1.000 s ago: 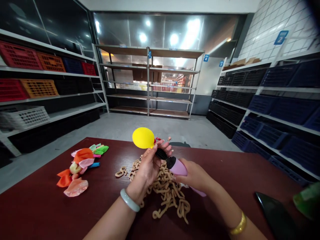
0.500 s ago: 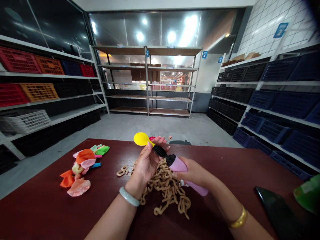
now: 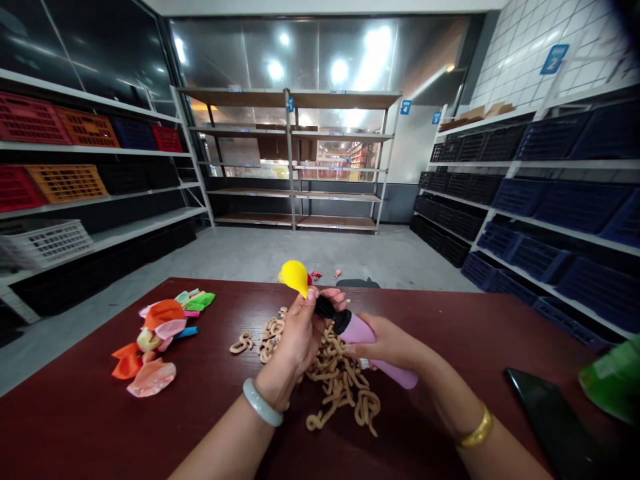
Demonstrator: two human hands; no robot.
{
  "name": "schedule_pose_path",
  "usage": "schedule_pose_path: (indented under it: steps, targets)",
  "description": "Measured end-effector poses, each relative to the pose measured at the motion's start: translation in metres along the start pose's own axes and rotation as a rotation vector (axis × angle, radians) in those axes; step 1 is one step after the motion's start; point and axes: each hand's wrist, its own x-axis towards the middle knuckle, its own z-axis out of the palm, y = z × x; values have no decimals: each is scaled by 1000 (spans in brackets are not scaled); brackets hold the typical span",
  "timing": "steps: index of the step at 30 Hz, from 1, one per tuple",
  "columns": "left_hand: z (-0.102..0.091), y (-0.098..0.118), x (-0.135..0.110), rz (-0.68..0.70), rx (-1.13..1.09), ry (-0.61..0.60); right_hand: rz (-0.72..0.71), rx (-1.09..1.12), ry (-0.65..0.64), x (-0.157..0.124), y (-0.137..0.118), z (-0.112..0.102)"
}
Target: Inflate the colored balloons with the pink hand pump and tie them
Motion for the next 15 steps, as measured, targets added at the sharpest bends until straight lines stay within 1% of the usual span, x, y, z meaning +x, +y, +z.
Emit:
schedule_pose_path:
  steps: [2,5,7,9,11,15]
  targets:
    - [1,-2,0,16,-3,36,4,-91,4,1,-2,2]
    - [2,-6,3,93,-67,87,64,-362,122,1,-10,12]
    - [-1,-3,8,127,-114,110,92,-518,193,3,-14,19]
    - [-7,6,14,147,-134,144,92,-602,208,4,-15,22]
    - [-17,22,21,186,-140,190,77,-648,194,6,-12,20]
    - [-38,55,30,298,-129,279,51,-691,153,7,1,4]
